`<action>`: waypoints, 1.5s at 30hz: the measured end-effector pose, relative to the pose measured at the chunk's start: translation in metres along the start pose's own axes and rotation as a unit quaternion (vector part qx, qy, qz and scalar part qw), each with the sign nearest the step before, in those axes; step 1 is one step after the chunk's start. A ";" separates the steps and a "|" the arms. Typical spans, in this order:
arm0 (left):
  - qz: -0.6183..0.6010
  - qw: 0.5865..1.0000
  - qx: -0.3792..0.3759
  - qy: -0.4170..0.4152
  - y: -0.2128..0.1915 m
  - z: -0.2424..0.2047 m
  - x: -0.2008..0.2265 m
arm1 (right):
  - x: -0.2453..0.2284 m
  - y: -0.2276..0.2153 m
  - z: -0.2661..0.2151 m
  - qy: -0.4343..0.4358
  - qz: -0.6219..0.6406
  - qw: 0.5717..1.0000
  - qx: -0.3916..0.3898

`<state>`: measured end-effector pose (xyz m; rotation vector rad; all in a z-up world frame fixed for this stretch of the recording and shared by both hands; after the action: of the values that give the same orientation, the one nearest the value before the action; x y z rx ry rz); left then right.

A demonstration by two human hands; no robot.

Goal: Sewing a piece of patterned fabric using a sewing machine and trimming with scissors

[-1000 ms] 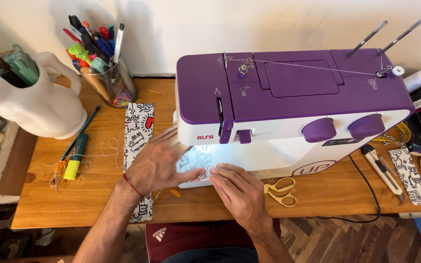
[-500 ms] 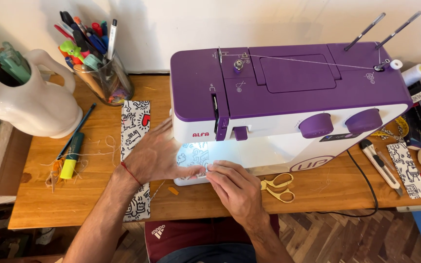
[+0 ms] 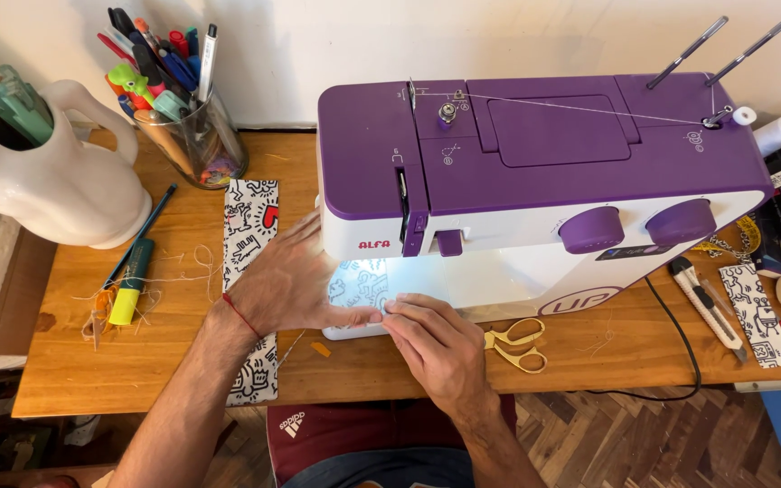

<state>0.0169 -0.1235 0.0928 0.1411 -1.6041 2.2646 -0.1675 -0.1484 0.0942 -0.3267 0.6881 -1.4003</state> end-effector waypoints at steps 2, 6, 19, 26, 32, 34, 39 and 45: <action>-0.001 1.000 0.008 0.001 -0.002 0.000 0.000 | 0.000 0.001 0.000 -0.001 -0.001 1.000 -0.001; 0.010 1.000 -0.008 0.009 -0.004 -0.001 0.010 | -0.001 0.001 0.000 0.004 0.001 1.000 -0.004; -0.014 1.000 0.014 0.004 -0.011 -0.005 0.008 | 0.000 0.004 0.001 0.004 0.002 1.000 -0.012; 0.018 0.999 0.027 -0.017 -0.004 -0.013 -0.001 | -0.002 0.013 -0.006 0.004 0.010 1.000 -0.028; 0.032 0.999 0.004 0.003 0.009 -0.019 -0.007 | -0.008 0.010 0.003 -0.005 -0.002 1.000 -0.025; 0.032 0.999 0.013 -0.008 0.008 -0.020 -0.009 | -0.007 0.011 0.001 -0.008 -0.009 1.000 -0.024; 0.038 0.999 0.014 -0.005 0.011 -0.021 -0.012 | -0.005 0.014 -0.002 -0.005 -0.014 1.000 -0.021; 0.059 0.998 -0.017 -0.023 0.022 -0.023 -0.022 | -0.005 0.016 -0.003 -0.006 -0.036 0.999 -0.018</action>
<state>0.0323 -0.1140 0.0588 0.0924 -1.7157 2.3357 -0.1569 -0.1404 0.0839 -0.3913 0.6987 -1.4535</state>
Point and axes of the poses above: each hand's wrist, its own z-axis towards the middle knuckle, its own y-axis out of the palm, x = y × z, the point moved 9 cm from there along z, towards the middle knuckle, and after that the axes turned 2 degrees about -z, right-handed, at the moved point
